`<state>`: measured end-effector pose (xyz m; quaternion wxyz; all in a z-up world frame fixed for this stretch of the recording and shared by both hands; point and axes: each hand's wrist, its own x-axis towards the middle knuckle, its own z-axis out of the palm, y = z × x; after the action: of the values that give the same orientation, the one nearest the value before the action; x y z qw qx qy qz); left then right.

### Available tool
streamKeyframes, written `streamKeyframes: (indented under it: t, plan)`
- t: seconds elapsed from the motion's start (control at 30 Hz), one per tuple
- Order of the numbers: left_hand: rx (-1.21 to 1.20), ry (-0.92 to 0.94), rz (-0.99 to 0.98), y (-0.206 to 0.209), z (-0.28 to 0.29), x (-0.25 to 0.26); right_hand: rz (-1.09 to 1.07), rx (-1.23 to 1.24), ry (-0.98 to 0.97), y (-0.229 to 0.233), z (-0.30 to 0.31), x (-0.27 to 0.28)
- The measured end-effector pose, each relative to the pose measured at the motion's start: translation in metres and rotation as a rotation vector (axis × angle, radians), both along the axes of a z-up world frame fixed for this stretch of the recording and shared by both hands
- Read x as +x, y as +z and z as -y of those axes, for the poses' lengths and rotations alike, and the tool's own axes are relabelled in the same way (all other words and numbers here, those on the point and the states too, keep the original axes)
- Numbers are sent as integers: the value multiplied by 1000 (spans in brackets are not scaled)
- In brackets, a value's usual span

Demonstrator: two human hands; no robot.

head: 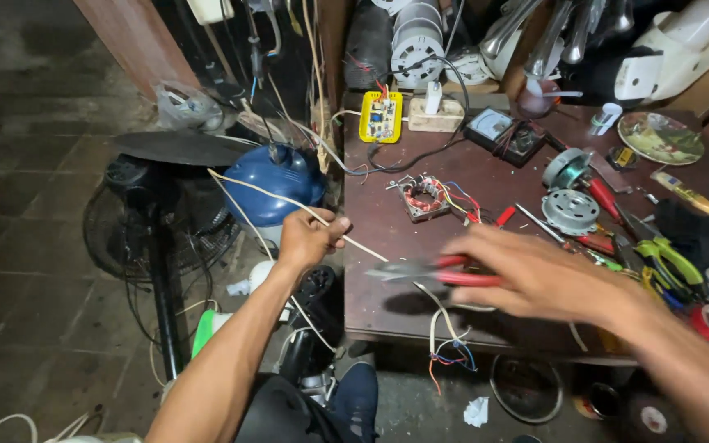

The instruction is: Repairing and testing electrical components on a circuit board, including stripping wires and making connections with tools.

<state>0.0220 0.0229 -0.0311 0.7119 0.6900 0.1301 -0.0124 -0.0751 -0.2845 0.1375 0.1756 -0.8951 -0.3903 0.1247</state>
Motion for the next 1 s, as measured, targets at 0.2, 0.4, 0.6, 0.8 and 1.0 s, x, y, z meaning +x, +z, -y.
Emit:
streamKeyframes:
  t: [0.2, 0.4, 0.6, 0.8, 1.0]
  plan:
    - [22, -65, 32, -1, -5, -6, 114, 6, 251, -37, -34, 51]
    - [28, -87, 30, 7, -5, -7, 148, -79, 224, -58, -29, 67]
    - [16, -71, 34, 11, -5, -7, 220, -167, 174, -86, -8, 78]
    - [37, -77, -11, 25, 0, -14, 392, 131, 120, -29, 2, 39]
    - [122, -106, -159, 42, -2, -26, 413, -24, -111, -25, 59, 23]
